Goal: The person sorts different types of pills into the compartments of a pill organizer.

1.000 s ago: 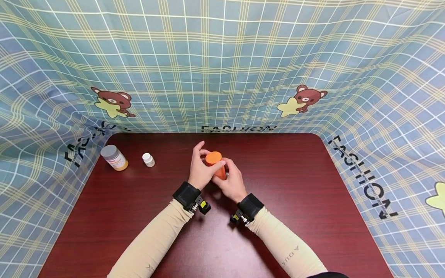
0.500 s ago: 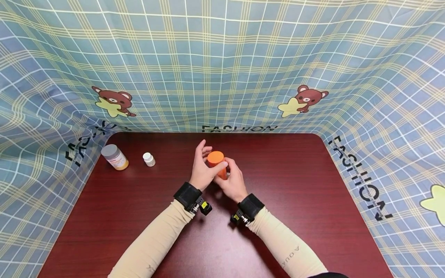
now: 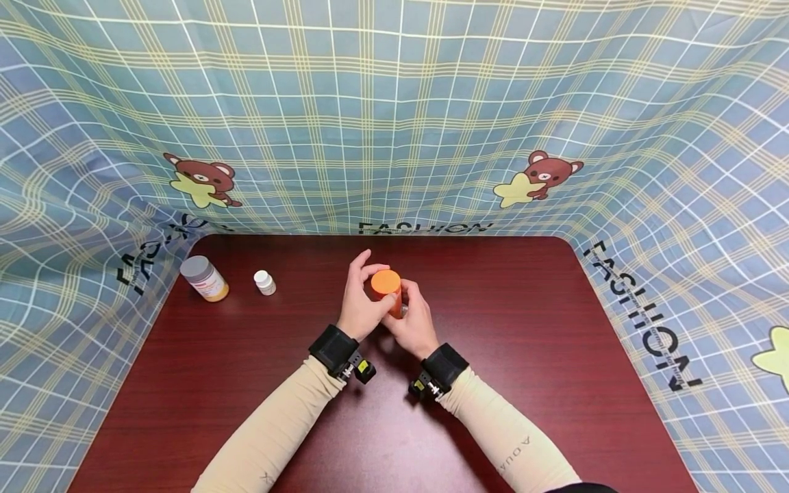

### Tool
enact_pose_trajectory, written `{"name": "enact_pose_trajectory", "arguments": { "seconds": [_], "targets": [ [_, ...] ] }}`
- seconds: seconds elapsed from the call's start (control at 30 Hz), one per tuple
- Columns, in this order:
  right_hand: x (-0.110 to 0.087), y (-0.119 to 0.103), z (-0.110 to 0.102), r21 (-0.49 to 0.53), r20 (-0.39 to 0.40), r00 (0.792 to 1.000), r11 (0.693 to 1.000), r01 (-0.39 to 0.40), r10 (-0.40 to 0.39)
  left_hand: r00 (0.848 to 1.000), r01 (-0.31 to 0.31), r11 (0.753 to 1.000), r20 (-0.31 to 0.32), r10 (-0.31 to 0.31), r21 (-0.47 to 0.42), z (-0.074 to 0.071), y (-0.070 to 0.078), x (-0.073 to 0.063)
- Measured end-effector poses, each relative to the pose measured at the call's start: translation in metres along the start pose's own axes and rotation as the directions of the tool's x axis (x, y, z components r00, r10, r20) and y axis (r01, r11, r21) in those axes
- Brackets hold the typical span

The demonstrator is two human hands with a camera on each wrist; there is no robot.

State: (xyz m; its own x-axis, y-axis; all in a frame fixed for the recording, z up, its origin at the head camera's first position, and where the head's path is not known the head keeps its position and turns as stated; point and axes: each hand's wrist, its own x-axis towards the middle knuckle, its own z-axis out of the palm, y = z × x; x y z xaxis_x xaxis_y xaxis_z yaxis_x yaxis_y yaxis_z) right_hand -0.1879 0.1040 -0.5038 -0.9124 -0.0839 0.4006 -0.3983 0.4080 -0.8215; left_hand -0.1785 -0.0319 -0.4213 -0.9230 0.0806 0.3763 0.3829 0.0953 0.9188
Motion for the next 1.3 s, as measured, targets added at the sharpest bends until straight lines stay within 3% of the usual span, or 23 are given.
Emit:
{"name": "enact_pose_trajectory", "arguments": {
  "seconds": [0.1,0.17,0.33,0.43,0.57,0.77,0.87,0.93,1.03,1.13,1.23,1.3],
  "targets": [
    [0.000,0.001,0.000,0.000,-0.003,1.000,1.000,0.007,-0.007,0.998,-0.023,0.999,0.049,0.024,-0.026,0.000,-0.003,0.000],
    [0.000,0.002,-0.001,-0.011,-0.005,1.000,1.000,0.014,-0.014,0.998,-0.028,0.999,0.052,0.027,0.016,0.002,-0.011,0.001],
    [-0.001,0.000,-0.001,-0.036,-0.004,0.999,0.999,0.035,-0.035,0.999,0.024,0.972,-0.029,-0.018,0.234,0.007,-0.031,0.000],
    [-0.001,-0.001,-0.001,-0.041,-0.004,0.999,0.998,0.041,-0.041,0.997,0.032,0.963,-0.077,-0.012,0.268,0.008,-0.035,-0.001],
    [-0.001,-0.001,0.000,-0.036,-0.012,0.999,0.998,0.048,-0.048,0.997,0.020,0.979,-0.075,-0.005,0.203,0.008,-0.029,-0.002],
    [0.000,0.002,0.000,-0.020,-0.007,0.999,0.999,0.042,-0.043,0.999,-0.007,1.000,0.042,0.007,0.007,0.004,0.000,-0.005],
    [0.000,0.003,-0.001,-0.017,-0.003,0.999,0.999,0.043,-0.043,0.997,-0.014,1.000,0.079,0.015,-0.015,0.003,0.000,-0.005],
    [0.000,0.003,-0.001,-0.020,-0.004,0.999,0.999,0.049,-0.049,0.997,-0.016,1.000,0.082,0.015,0.020,0.004,-0.008,-0.004],
    [-0.001,0.004,-0.002,-0.033,-0.007,0.998,0.998,0.061,-0.061,0.999,-0.013,0.990,0.039,0.008,0.143,0.007,-0.022,-0.004],
    [-0.001,0.003,-0.002,-0.056,-0.006,0.998,0.996,0.064,-0.064,0.999,-0.016,0.956,-0.039,0.029,0.292,0.011,-0.032,-0.005],
    [0.000,0.002,-0.002,-0.063,-0.004,0.998,0.996,0.062,-0.062,0.993,-0.017,0.948,-0.103,0.052,0.319,0.012,-0.035,-0.005],
    [0.000,0.002,-0.002,-0.063,-0.009,0.998,0.996,0.063,-0.063,0.992,-0.021,0.958,-0.112,0.056,0.286,0.011,-0.036,-0.004]
  ]
}}
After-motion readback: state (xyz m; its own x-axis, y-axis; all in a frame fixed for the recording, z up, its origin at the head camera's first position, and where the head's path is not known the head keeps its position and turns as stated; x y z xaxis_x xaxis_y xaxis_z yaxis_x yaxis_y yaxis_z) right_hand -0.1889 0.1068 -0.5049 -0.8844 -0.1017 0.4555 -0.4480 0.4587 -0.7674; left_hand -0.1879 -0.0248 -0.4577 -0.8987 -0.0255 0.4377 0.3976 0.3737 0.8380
